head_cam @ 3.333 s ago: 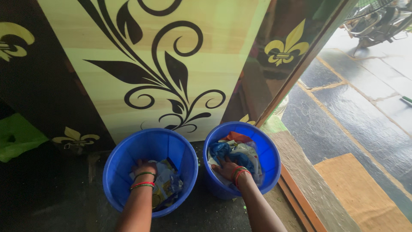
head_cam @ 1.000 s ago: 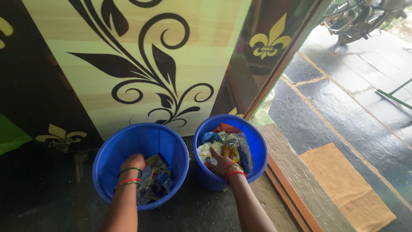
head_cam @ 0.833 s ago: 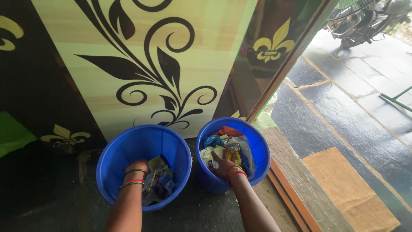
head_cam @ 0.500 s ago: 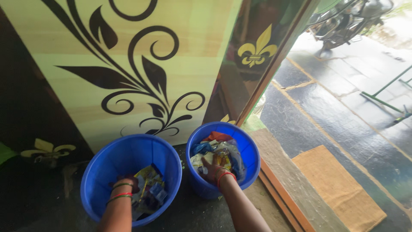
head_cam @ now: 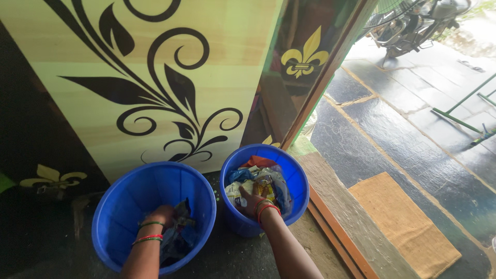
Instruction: The person sorts trash by hand between two blue buckets, moving plastic wrappers, bottles, and bags from one bucket to the other. The person repeatedly picks up items and places them into the opposite bucket, continuing the transfer throughout the clip.
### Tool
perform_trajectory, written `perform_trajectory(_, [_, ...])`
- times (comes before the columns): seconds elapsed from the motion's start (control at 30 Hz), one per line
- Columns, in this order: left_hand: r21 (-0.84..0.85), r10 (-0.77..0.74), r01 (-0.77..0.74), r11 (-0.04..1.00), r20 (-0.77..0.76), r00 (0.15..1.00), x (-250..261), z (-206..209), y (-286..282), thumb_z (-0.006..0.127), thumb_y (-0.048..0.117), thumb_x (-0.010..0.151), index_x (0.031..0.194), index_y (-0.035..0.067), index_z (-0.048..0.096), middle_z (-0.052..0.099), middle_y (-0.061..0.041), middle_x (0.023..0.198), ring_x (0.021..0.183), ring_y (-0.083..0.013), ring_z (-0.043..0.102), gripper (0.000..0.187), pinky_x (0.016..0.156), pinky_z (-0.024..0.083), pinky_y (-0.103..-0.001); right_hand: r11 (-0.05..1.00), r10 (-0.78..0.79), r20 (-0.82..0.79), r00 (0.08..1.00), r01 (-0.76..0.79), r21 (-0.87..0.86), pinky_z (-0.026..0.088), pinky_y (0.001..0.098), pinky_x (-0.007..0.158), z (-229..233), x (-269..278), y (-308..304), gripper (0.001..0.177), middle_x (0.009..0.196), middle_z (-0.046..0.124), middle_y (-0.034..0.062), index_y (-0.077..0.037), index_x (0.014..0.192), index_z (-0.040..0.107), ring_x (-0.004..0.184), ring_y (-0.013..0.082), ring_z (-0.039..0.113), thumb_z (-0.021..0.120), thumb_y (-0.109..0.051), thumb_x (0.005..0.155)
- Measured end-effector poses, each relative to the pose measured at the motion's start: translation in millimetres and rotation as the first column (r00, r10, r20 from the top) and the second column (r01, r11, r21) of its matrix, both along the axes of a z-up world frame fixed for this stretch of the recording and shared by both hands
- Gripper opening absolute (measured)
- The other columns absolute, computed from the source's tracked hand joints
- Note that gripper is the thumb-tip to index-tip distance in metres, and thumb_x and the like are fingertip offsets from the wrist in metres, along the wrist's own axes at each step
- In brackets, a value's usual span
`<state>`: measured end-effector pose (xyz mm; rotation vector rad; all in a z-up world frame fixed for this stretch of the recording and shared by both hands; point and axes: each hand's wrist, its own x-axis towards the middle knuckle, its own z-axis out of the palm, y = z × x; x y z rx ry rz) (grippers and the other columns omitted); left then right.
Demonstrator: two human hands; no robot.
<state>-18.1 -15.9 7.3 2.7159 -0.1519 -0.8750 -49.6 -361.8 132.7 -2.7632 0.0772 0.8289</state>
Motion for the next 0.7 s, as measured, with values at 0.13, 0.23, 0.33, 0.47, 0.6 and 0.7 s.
perform_trajectory(0.13, [0.004,0.138,-0.141,0.990,0.165,0.977,0.9,35.8,3.4,0.072,0.020,0.088,0.116,0.018,0.077,0.072,-0.013,0.124,0.118,-0.0319,0.068,0.029,0.102,0.056,-0.044,0.999,-0.015,0.050,0.999,0.013,0.045,0.014,0.0560,0.127,2.2,-3.6,-3.8,0.091,0.171,-0.012,0.0197,-0.045,0.162,0.021,0.154,0.0517,-0.010,0.067,-0.063,0.085])
perform_trajectory(0.23, [0.003,0.178,-0.185,0.983,0.262,0.949,0.5,82.3,6.3,0.069,0.017,0.087,0.109,0.019,0.080,0.075,-0.014,0.117,0.113,-0.0326,0.071,0.025,0.098,0.058,-0.045,0.989,-0.008,0.126,0.992,-0.011,0.151,0.016,0.0550,0.129,5.6,-9.2,-5.8,0.098,0.160,0.025,0.0261,-0.039,0.165,0.022,0.154,0.0485,0.013,0.068,-0.065,0.082])
perform_trajectory(0.33, [-0.095,0.305,-0.290,0.952,0.260,0.916,-2.8,142.7,11.6,0.069,0.018,0.087,0.102,0.025,0.084,0.076,-0.013,0.111,0.107,-0.0328,0.073,0.023,0.096,0.058,-0.045,0.994,-0.013,0.155,0.988,-0.004,0.109,0.018,0.0597,0.124,16.5,-13.9,-6.2,0.098,0.166,0.018,0.0234,-0.036,0.164,0.026,0.155,0.0496,0.005,0.073,-0.059,0.081])
perform_trajectory(0.47, [-0.234,0.359,-0.283,0.930,0.413,0.837,-25.3,230.7,14.5,0.070,0.019,0.085,0.098,0.020,0.084,0.078,-0.012,0.101,0.097,-0.0314,0.074,0.019,0.088,0.058,-0.043,0.980,0.010,0.316,0.949,-0.072,0.185,0.024,0.0529,0.125,37.8,-18.4,-8.0,0.104,0.167,0.020,0.0223,-0.026,0.159,0.034,0.155,0.0457,0.012,0.082,-0.061,0.074])
perform_trajectory(0.6, [-0.410,0.458,-0.314,0.857,0.323,0.828,-50.0,305.4,8.1,0.071,0.019,0.090,0.109,0.014,0.080,0.080,-0.016,0.088,0.075,-0.0260,0.076,0.022,0.077,0.058,-0.039,0.987,-0.042,0.275,0.961,-0.004,0.163,0.027,0.0549,0.120,48.8,-17.9,-12.3,0.100,0.166,0.029,0.0130,-0.023,0.157,0.037,0.155,0.0373,0.021,0.081,-0.059,0.075])
perform_trajectory(0.7, [-0.738,0.474,-0.133,0.661,0.274,0.837,-55.2,324.4,-12.9,0.071,0.013,0.090,0.107,0.004,0.078,0.078,-0.015,0.087,0.064,-0.0147,0.064,0.021,0.066,0.052,-0.034,0.934,-0.072,0.440,0.895,-0.094,0.343,0.039,0.0431,0.117,49.4,-14.3,-30.4,0.096,0.156,0.045,0.0177,-0.014,0.153,0.042,0.143,0.0342,0.045,0.086,-0.050,0.075])
